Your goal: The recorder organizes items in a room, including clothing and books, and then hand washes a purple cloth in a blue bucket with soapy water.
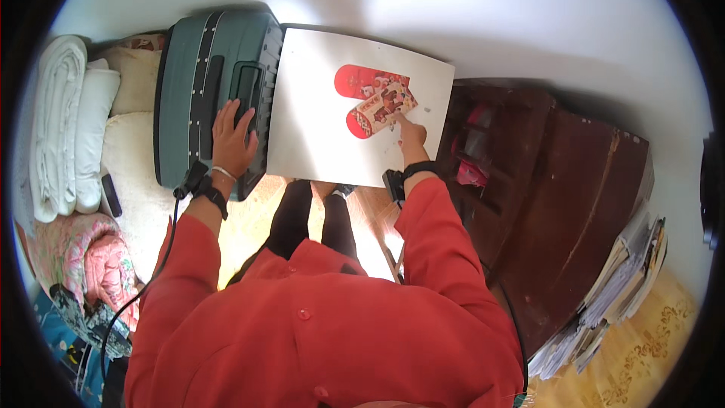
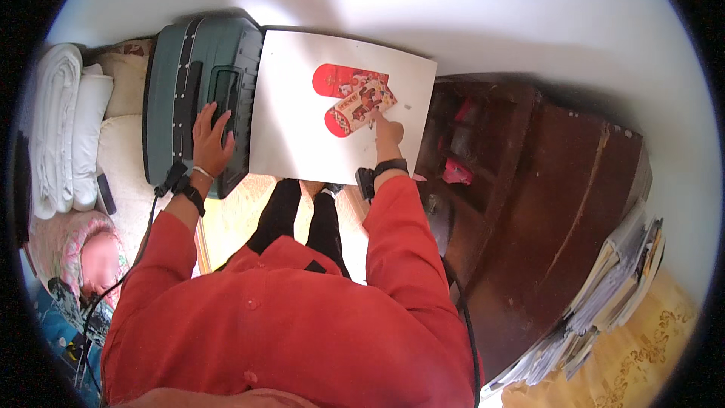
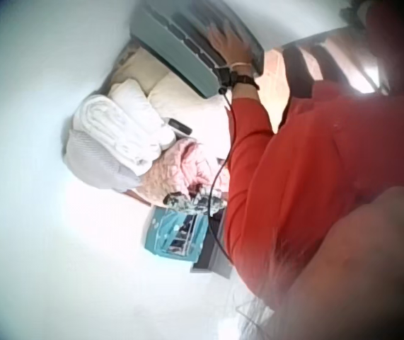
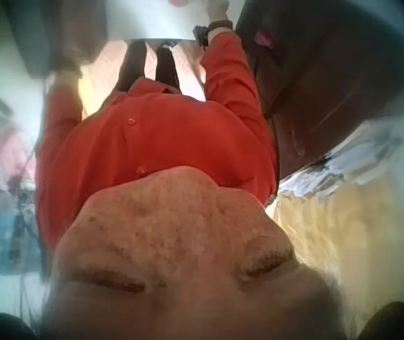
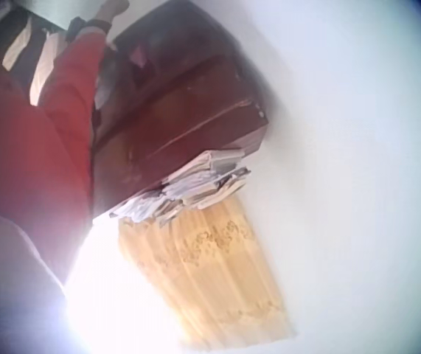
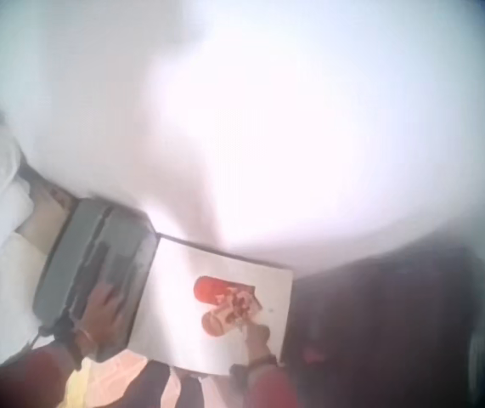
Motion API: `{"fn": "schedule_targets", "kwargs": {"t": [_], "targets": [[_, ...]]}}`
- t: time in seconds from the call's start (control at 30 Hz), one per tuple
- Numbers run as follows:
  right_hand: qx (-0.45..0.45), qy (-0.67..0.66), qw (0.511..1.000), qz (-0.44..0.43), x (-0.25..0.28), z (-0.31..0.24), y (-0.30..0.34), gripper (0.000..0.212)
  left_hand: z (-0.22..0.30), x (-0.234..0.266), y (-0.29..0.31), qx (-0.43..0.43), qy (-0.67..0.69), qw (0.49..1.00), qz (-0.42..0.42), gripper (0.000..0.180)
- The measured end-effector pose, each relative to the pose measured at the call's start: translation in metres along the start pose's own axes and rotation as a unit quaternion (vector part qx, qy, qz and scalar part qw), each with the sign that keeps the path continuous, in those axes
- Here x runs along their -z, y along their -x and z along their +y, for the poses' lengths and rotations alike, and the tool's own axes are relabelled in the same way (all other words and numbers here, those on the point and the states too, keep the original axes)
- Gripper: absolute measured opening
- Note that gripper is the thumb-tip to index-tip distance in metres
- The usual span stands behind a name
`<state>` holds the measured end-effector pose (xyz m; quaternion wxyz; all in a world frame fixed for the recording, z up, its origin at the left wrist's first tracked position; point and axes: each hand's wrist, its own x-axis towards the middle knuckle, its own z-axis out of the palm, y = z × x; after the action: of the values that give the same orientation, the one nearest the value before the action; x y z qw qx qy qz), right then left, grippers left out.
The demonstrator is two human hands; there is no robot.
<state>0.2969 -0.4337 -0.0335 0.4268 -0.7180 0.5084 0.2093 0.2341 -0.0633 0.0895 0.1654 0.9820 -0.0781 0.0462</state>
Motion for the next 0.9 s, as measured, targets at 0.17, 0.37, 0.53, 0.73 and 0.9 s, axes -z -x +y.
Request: {"fn": "schedule_targets", "kwargs": {"t": [0.17, 0.37, 0.53, 0.73, 0.9], "targets": [[0.149, 0.14, 0.965, 0.164, -0.031, -0.033, 0.004, 0.064, -0.003, -0.001, 0.004, 0.017, 0.0, 1.0, -0.008, 0.035], [0.173, 0.043, 0.984, -0.012, -0.025, -0.035, -0.016, 0.037, 0.0, -0.001, -0.005, 0.008, 0.015, 1.0, -0.005, 0.033], [0.1, -0.153, 0.972, -0.149, -0.029, -0.045, 0.028, 0.015, -0.005, -0.002, 0.003, 0.021, 0.022, 0.999, -0.017, 0.032], [0.105, -0.282, 0.953, -0.046, -0.051, -0.041, -0.014, 0.018, -0.001, 0.004, 0.002, 0.024, 0.016, 1.0, 0.002, 0.03], [0.363, 0.195, 0.884, 0.22, -0.069, -0.033, -0.045, 0.026, -0.001, 0.001, -0.002, 0.022, 0.027, 0.999, -0.001, 0.031]]}}
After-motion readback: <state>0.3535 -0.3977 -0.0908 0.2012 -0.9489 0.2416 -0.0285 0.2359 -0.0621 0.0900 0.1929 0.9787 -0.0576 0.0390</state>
